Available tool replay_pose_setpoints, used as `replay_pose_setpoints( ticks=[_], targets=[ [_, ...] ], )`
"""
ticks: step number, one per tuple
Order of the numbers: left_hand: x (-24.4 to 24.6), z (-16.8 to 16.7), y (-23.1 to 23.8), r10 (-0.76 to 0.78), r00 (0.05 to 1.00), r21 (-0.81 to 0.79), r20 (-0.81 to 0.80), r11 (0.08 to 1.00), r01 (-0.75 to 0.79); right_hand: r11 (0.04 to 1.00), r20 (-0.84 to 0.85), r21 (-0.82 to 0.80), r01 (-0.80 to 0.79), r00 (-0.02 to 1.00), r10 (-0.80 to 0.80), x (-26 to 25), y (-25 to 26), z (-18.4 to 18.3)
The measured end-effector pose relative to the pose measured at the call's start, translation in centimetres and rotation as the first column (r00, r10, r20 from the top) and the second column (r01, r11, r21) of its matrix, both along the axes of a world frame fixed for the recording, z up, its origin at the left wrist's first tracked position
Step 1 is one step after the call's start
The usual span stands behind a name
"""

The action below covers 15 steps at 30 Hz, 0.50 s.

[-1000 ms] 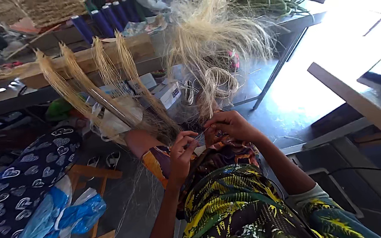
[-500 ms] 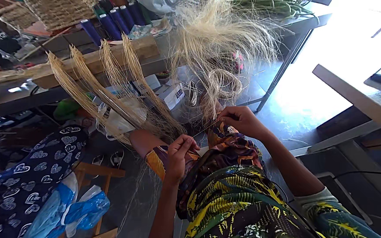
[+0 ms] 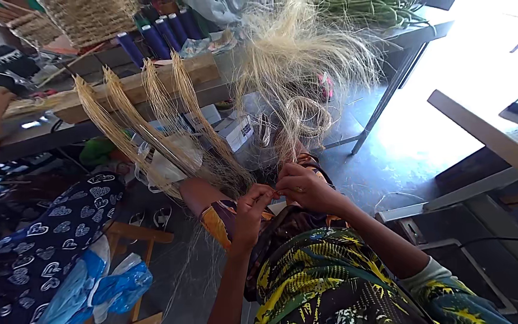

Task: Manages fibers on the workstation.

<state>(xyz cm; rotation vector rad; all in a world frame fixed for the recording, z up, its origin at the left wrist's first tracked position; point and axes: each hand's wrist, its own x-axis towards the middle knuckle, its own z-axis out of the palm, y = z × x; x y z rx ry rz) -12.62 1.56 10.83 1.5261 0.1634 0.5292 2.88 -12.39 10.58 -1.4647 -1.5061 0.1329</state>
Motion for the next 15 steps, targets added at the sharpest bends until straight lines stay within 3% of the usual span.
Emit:
replay_pose_setpoints(
  ticks=[3,6,10,15],
  targets=[
    [0.0,-0.3,0.2,0.074,0.997,-0.088,0.024,0.994,-0.072,0.997,-0.3,0.078,-0.019,0.953,0.041,-0.2,0.4,-0.4],
    [0.5,-0.9,0.0,0.128,0.986,-0.059,0.103,0.991,-0.122,0.985,-0.632,0.102,-0.139,0.755,0.172,-0.5,0.4,-0.6],
    [1.1,-1.0,-1.2,0.135,0.964,0.14,0.227,0.975,-0.17,0.96,-0.742,0.13,-0.249,0.617,0.26,-1.2,1.0,-1.2],
    [1.2,-0.5,-1.2,0.136,0.959,0.223,0.251,0.955,-0.194,0.961,-0.729,0.097,-0.257,0.639,0.245,-1.2,1.0,-1.1]
  ],
)
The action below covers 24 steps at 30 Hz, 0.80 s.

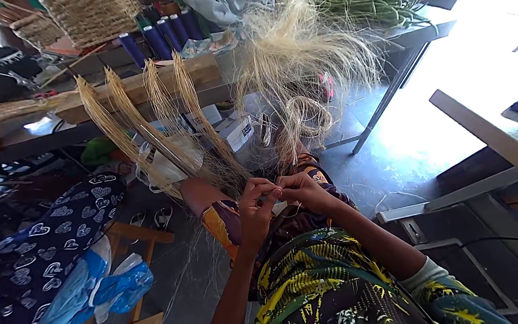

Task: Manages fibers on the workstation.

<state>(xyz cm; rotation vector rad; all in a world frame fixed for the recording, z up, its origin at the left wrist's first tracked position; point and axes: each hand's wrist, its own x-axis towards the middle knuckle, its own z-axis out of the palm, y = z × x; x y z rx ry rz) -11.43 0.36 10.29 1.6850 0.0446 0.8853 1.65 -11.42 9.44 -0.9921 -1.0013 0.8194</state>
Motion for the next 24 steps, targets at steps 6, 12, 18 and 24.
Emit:
replay_pose_setpoints(
  ticks=[6,12,18,24],
  targets=[
    [-0.4,0.2,0.7,-0.065,0.997,-0.07,-0.048,0.996,0.061,0.964,0.4,0.043,0.264,0.879,-0.259,2.0,-1.4,1.6],
    [-0.6,0.0,1.2,-0.122,0.989,-0.097,-0.085,0.989,0.114,0.923,0.76,0.281,0.262,0.527,-0.381,2.1,-2.0,3.7],
    [-1.0,0.6,1.2,-0.108,0.981,-0.064,-0.159,0.993,0.099,0.877,0.802,0.367,0.311,0.372,-0.468,1.7,-1.5,2.9],
    [-1.3,1.0,1.6,-0.083,0.981,-0.03,-0.175,0.996,0.079,0.832,0.722,0.36,0.422,0.439,-0.535,2.1,-2.2,3.1]
  ],
)
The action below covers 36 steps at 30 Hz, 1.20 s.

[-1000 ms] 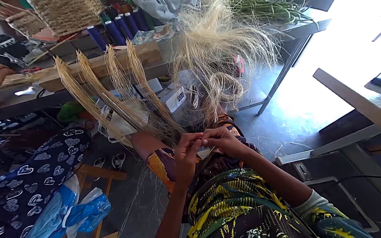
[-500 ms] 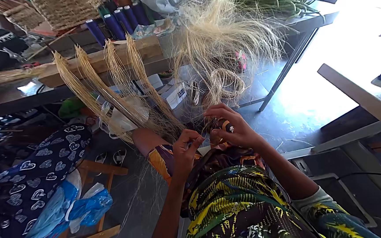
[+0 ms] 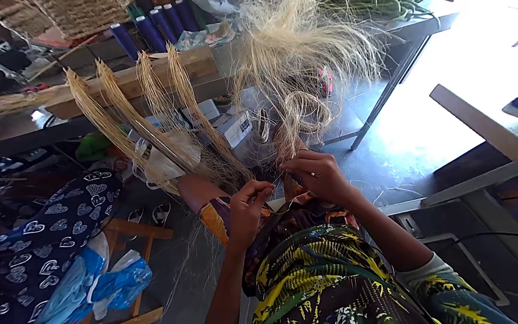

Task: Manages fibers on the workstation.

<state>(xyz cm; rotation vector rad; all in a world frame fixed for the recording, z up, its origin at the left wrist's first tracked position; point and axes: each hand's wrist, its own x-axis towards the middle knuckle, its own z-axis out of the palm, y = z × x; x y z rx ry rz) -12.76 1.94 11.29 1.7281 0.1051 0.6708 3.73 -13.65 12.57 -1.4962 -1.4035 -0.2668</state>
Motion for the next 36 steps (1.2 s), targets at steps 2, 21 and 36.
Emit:
replay_pose_setpoints(
  ticks=[2,21,36],
  targets=[
    [0.0,0.0,0.0,0.014,1.0,-0.015,0.005,1.0,-0.014,1.0,-0.101,-0.004,0.014,0.995,-0.015,-0.1,0.0,0.1],
    [1.1,-0.3,-1.1,0.095,0.994,-0.176,0.046,0.981,-0.086,0.978,-0.522,0.004,-0.21,0.833,0.181,-2.4,1.8,-1.7],
    [1.3,-1.1,-0.8,0.195,0.98,-0.152,0.03,0.97,-0.189,0.718,-0.819,0.098,-0.689,0.354,0.451,-2.0,3.3,-4.9]
  ],
)
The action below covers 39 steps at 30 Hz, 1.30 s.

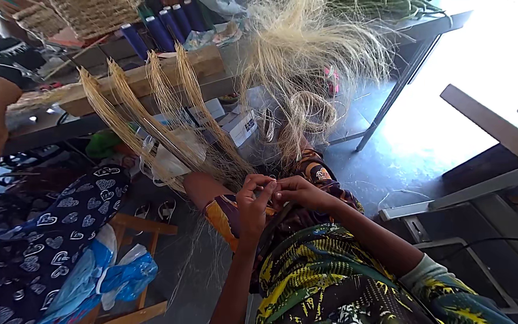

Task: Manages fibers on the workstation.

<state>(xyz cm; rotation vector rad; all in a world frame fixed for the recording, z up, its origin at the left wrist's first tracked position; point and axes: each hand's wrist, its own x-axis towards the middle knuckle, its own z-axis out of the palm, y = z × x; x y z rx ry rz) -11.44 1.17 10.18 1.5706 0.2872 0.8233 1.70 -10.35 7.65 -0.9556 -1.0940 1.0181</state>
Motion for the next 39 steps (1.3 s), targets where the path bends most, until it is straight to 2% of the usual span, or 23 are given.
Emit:
replay_pose_setpoints(
  ticks=[3,6,9,13,16,19,24,27,31,36,39],
  targets=[
    [-0.4,0.0,0.3,0.074,0.997,-0.016,-0.035,0.997,-0.075,0.992,0.001,-0.063,0.11,0.994,-0.11,0.8,0.1,-0.2],
    [-0.5,-0.3,0.7,0.118,0.986,0.019,-0.115,0.993,-0.117,0.958,0.168,-0.002,0.286,0.945,-0.281,1.7,0.2,-0.4],
    [-0.5,-1.2,0.9,0.141,0.976,0.167,-0.168,0.98,-0.113,0.923,0.306,0.084,0.377,0.871,-0.384,1.7,0.1,-0.1],
    [-0.5,-1.2,0.9,0.139,0.952,0.37,-0.273,0.929,-0.029,0.924,0.448,0.123,0.361,0.811,-0.377,1.2,-0.1,0.7],
    [-0.6,-1.0,0.8,0.076,0.946,0.307,-0.314,0.951,0.026,0.918,0.521,0.169,0.358,0.758,-0.392,1.2,-0.4,1.2],
    [-0.6,-1.0,1.0,0.005,0.971,0.166,-0.241,0.985,0.037,0.896,0.575,0.225,0.383,0.69,-0.439,2.2,-1.0,1.3],
    [-0.7,-0.6,1.3,-0.027,0.987,0.101,-0.16,0.994,0.043,0.837,0.599,0.278,0.472,0.596,-0.535,3.3,-1.2,0.0],
    [-0.6,-0.8,1.3,-0.048,0.987,0.095,-0.153,0.993,0.063,0.83,0.578,0.244,0.502,0.612,-0.54,2.4,-0.6,-0.5],
    [-0.3,-1.2,1.1,-0.044,0.983,0.129,-0.176,0.989,0.067,0.866,0.568,0.172,0.469,0.671,-0.476,0.9,0.3,-0.9],
    [-0.4,-0.9,0.7,0.013,0.984,0.235,-0.177,0.972,0.029,0.892,0.551,0.191,0.41,0.707,-0.443,-0.1,0.5,-0.5],
    [-0.3,-0.9,0.5,0.037,0.982,0.27,-0.184,0.963,0.014,0.881,0.471,0.228,0.414,0.746,-0.472,-0.4,0.6,-0.8]
  ],
)
